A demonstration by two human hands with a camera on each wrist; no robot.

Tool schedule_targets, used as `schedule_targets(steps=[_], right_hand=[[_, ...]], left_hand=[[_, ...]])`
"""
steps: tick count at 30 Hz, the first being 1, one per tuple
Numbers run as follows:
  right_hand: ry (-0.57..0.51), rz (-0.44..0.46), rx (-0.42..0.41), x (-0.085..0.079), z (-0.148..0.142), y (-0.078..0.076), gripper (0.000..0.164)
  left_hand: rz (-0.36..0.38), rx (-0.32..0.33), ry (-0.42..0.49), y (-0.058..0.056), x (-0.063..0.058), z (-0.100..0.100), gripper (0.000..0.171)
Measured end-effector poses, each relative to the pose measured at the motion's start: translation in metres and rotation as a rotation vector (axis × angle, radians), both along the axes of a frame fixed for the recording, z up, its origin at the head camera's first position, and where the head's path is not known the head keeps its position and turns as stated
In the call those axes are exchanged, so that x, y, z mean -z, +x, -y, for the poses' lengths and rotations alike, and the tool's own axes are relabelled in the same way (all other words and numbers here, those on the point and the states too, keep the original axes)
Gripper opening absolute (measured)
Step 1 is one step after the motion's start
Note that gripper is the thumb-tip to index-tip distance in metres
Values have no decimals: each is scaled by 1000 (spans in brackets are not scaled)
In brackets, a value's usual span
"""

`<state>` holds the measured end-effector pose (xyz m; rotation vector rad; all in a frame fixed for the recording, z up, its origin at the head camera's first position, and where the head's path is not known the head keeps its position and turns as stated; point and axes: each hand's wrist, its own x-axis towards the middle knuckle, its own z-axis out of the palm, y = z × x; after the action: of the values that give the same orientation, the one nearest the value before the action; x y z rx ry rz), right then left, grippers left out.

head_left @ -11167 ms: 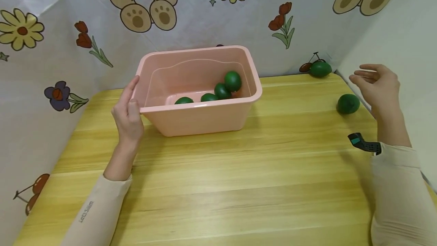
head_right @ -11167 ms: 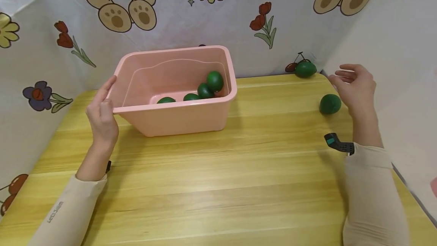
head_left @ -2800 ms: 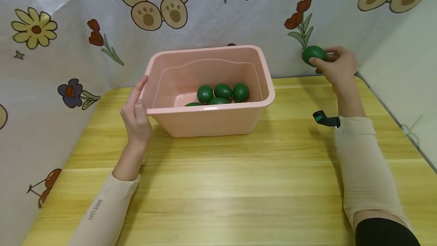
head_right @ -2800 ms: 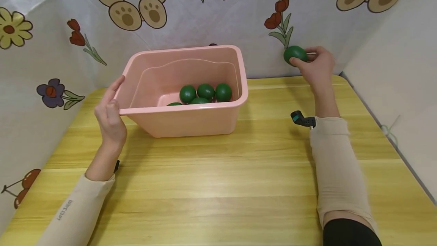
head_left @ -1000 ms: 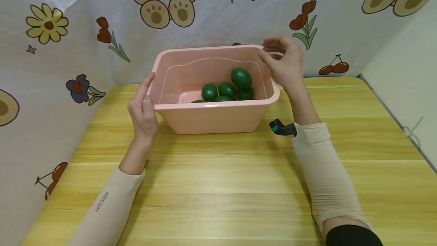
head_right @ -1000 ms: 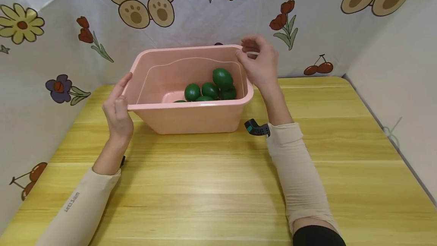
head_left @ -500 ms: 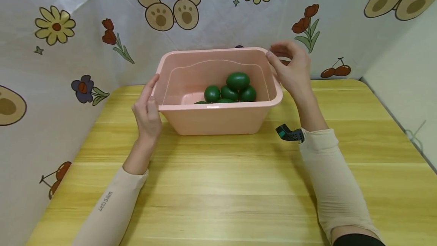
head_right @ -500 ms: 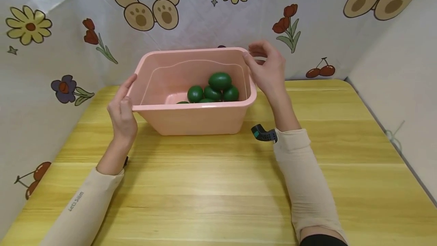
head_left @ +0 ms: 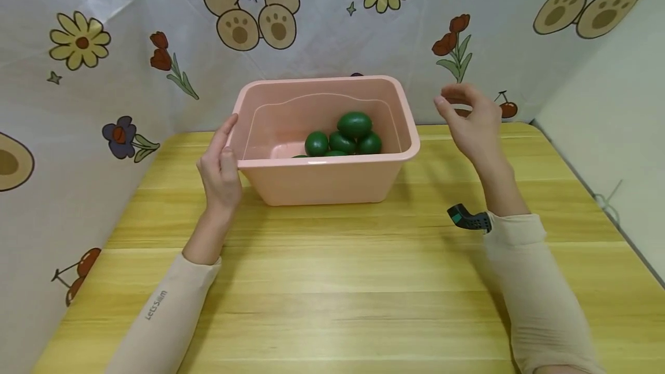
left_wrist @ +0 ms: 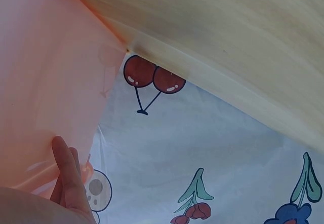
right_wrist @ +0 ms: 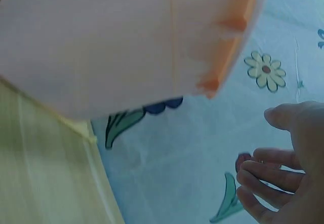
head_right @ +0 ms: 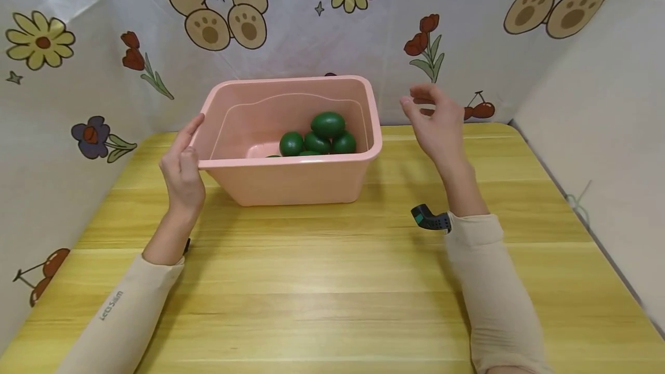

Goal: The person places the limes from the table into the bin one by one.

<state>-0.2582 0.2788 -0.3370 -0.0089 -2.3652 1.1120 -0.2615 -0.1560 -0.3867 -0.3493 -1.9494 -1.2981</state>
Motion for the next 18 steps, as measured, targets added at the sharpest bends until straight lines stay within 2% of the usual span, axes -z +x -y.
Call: schedule_targets(steps=[3,10,18], right_hand=[[81,41,-4,6,-17,5,55],[290,104,-87,20,-44,8,76],[524,184,2,26,-56,1,95]], left_hand=[[7,4,8,0,0,-1,62],[5,2,-9,-4,1,3,62],[35,-15,-37,-2,4,4,60]])
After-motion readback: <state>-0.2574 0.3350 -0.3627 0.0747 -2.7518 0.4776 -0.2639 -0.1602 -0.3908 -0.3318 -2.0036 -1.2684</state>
